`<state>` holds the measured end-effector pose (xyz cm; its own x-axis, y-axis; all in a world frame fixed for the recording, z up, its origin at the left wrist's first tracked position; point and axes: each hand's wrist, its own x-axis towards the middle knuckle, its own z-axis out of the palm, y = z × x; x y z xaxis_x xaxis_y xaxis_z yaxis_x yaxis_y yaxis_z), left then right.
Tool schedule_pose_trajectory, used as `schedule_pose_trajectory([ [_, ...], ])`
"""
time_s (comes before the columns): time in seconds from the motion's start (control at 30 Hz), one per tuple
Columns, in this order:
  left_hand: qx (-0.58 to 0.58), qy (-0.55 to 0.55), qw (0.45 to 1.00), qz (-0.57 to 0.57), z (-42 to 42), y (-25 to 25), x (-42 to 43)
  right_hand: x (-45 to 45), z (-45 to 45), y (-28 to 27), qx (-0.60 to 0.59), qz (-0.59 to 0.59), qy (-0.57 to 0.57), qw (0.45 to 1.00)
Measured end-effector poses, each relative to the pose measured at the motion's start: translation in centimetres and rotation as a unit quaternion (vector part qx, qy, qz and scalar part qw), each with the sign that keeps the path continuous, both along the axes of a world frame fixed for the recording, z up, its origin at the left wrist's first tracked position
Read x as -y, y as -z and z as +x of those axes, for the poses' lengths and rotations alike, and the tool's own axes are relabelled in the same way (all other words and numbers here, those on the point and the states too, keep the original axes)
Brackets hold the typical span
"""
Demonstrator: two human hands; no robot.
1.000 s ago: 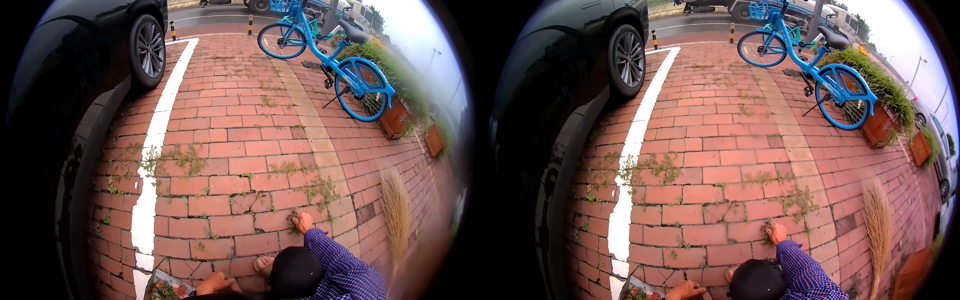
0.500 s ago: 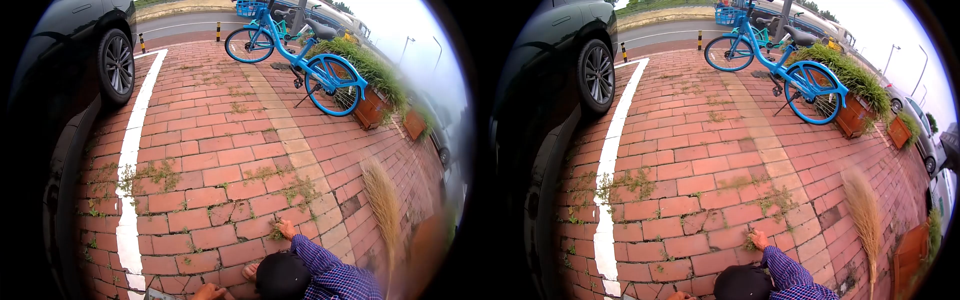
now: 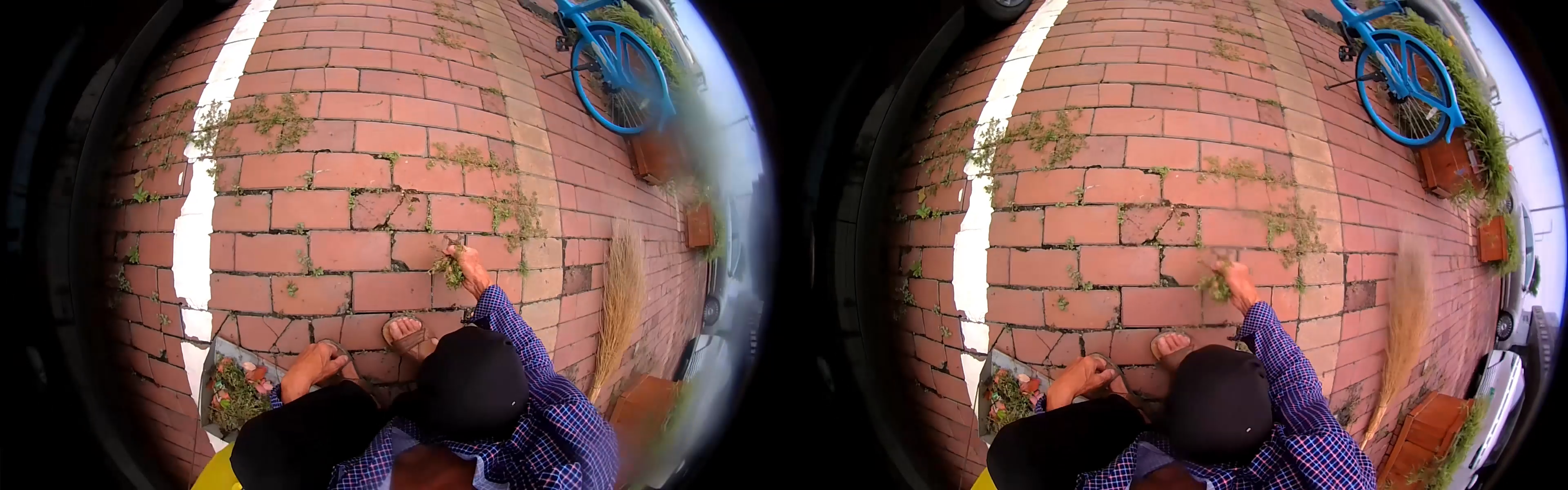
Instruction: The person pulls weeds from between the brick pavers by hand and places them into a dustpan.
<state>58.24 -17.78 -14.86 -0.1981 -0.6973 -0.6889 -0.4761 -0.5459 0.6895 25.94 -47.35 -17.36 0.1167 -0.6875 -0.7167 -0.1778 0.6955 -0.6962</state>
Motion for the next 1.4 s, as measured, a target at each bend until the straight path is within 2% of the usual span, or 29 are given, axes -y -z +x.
schedule_pose_trajectory([
  [0.03, 0.010, -0.010, 1.000, 0.004, 0.2, -0.6, 0.0, 1.0, 0.8, 1.4, 0.009, -0.009, -0.001, 1.000],
  [0.07, -0.006, -0.029, 0.998, -0.053, 0.3, 1.6, -1.5, 1.8, 3.7, -2.0, -0.024, -0.014, -0.043, 0.999],
  [0.1, -0.008, -0.012, 1.000, -0.002, 0.6, 2.0, -2.0, 3.7, 4.1, -0.6, -0.012, -0.038, -0.082, 0.996],
  [0.13, -0.030, -0.033, 0.999, 0.000, 1.3, 1.0, -2.1, 4.8, 5.9, -1.6, -0.006, -0.060, -0.118, 0.991],
  [0.23, 0.013, -0.112, 0.994, 0.010, 0.8, 0.2, -4.2, 7.7, 12.6, -3.2, -0.046, -0.111, -0.229, 0.966],
  [0.27, -0.036, -0.191, 0.980, -0.037, 0.3, 0.3, -5.1, 7.4, 15.5, -3.4, -0.060, -0.117, -0.264, 0.956],
  [0.3, -0.084, -0.263, 0.957, -0.089, -0.1, 0.2, -5.8, 5.8, 18.8, -4.5, -0.064, -0.149, -0.340, 0.927],
  [0.33, -0.083, -0.276, 0.954, -0.086, -0.6, 0.0, -6.7, 2.8, 22.3, -5.6, -0.068, -0.182, -0.410, 0.891],
  [0.37, -0.089, -0.295, 0.949, -0.065, -1.4, -0.2, -7.6, -0.8, 25.1, -5.7, -0.047, -0.244, -0.519, 0.818],
  [0.4, -0.096, -0.313, 0.944, -0.042, -2.2, -0.5, -8.5, -5.9, 28.1, -8.1, 0.019, -0.209, -0.578, 0.788],
  [0.43, -0.122, -0.324, 0.938, -0.029, -2.9, -0.9, -9.1, -10.2, 30.2, -11.0, -0.008, -0.131, -0.676, 0.725],
  [0.47, -0.134, -0.329, 0.934, -0.024, -3.4, -1.2, -9.4, -13.9, 30.2, -11.0, 0.099, -0.176, -0.699, 0.686],
  [0.5, -0.142, -0.336, 0.931, -0.025, -3.6, -1.3, -9.7, -15.5, 30.3, -13.3, 0.150, -0.043, -0.728, 0.668],
  [0.6, -0.143, -0.347, 0.926, -0.041, -4.0, -1.5, -10.5, -13.6, 30.3, -10.4, 0.108, -0.042, -0.730, 0.674],
  [0.67, -0.135, -0.345, 0.927, -0.055, -3.6, -1.1, -10.6, -9.7, 27.3, -5.1, 0.009, -0.160, -0.663, 0.732],
  [0.73, -0.119, -0.338, 0.930, -0.079, -2.7, -0.7, -10.4, -5.2, 22.8, -1.7, -0.073, -0.173, -0.617, 0.764],
  [0.8, -0.092, -0.323, 0.934, -0.119, -1.3, 0.2, -9.2, -4.1, 18.9, -2.5, -0.152, -0.103, -0.513, 0.839],
  [0.83, -0.077, -0.314, 0.935, -0.149, -0.7, 0.6, -8.4, -3.9, 16.8, -2.4, -0.182, -0.081, -0.498, 0.844],
  [0.87, -0.075, -0.305, 0.941, -0.122, -0.1, 1.1, -7.2, -4.1, 14.9, -2.0, -0.209, -0.059, -0.477, 0.851],
  [0.93, -0.019, -0.259, 0.964, -0.057, 1.3, -0.1, -4.5, -5.7, 12.7, -1.9, -0.228, -0.026, -0.489, 0.841],
  [1.0, -0.028, -0.245, 0.964, -0.098, 2.3, -0.1, -2.4, -8.0, 11.0, -1.0, -0.153, 0.015, -0.508, 0.847],
  [1.07, -0.031, -0.235, 0.962, -0.136, 3.5, -0.3, -0.4, -9.9, 10.5, -1.1, -0.097, 0.056, -0.575, 0.810],
  [1.1, -0.033, -0.227, 0.963, -0.143, 4.1, -0.1, 0.4, -10.0, 10.5, -1.5, -0.100, 0.049, -0.569, 0.815],
  [1.17, -0.010, -0.200, 0.964, -0.173, 4.9, 0.9, 1.7, -10.4, 10.3, -2.4, -0.082, 0.019, -0.694, 0.715],
  [1.2, 0.001, -0.187, 0.964, -0.190, 5.3, 1.4, 2.3, -10.5, 11.0, -3.9, -0.089, 0.014, -0.689, 0.719],
  [1.3, 0.055, -0.178, 0.959, -0.215, 6.5, 2.6, 3.4, -10.0, 14.6, -10.2, -0.133, 0.129, -0.666, 0.722],
  [1.33, 0.052, -0.176, 0.958, -0.221, 6.7, 3.5, 3.7, -9.7, 14.2, -10.4, -0.138, 0.125, -0.664, 0.724],
  [1.4, 0.077, -0.220, 0.947, -0.223, 7.5, 5.0, 4.3, -8.4, 13.8, -10.6, -0.051, 0.043, -0.746, 0.663],
])
